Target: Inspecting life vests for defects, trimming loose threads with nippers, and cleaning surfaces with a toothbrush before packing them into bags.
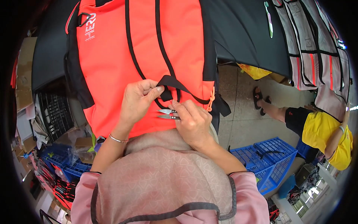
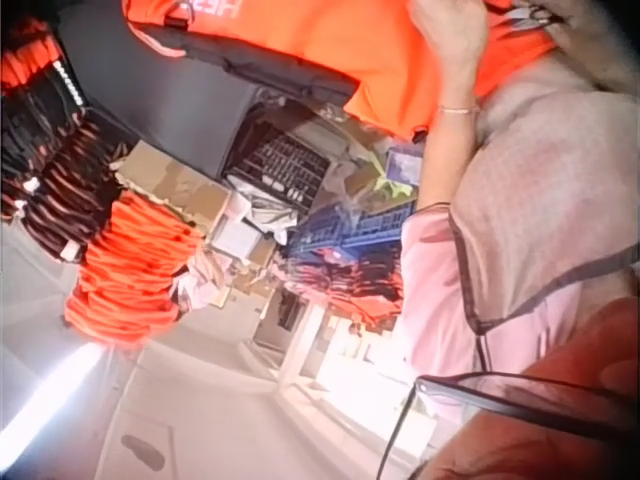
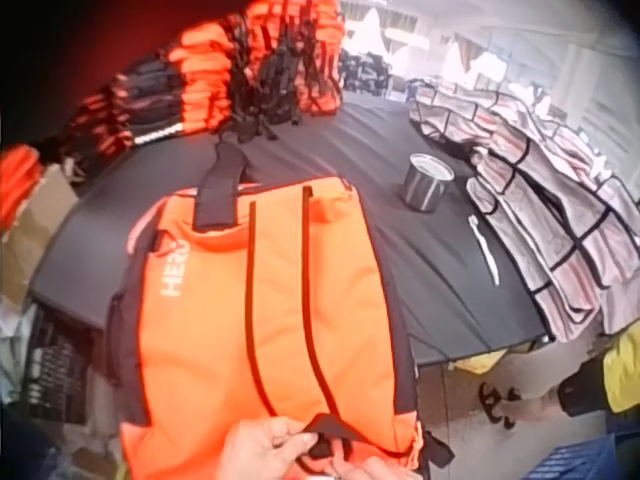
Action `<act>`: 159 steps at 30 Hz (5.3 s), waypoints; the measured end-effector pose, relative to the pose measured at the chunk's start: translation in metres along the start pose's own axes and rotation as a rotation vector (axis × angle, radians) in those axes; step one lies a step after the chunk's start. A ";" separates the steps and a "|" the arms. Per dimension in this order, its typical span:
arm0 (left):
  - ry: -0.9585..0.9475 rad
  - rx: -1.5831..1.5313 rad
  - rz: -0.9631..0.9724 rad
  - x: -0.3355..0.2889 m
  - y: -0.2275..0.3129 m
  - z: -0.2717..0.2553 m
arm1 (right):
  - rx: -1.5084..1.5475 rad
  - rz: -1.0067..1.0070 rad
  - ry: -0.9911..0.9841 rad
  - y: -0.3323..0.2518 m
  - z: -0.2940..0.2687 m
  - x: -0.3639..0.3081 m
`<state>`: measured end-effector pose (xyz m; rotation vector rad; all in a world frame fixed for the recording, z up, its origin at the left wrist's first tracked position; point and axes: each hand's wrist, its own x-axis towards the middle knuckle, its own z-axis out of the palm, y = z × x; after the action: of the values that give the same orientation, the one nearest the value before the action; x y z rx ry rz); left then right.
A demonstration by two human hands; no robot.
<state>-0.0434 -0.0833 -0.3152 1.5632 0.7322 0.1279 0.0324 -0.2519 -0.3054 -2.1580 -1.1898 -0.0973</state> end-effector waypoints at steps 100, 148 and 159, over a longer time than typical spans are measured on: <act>0.003 0.730 0.754 -0.027 0.002 -0.020 | -0.022 -0.976 -0.165 0.034 -0.020 0.071; 0.022 0.735 0.750 -0.022 -0.005 -0.016 | 0.030 -0.998 -0.338 0.036 -0.012 0.088; -0.063 0.358 0.627 -0.042 -0.010 -0.037 | 0.208 -0.308 -0.325 0.053 -0.049 0.094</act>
<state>-0.0983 -0.0739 -0.3041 2.0926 0.1955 0.4244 0.1399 -0.2316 -0.2607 -1.8407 -1.6356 0.2442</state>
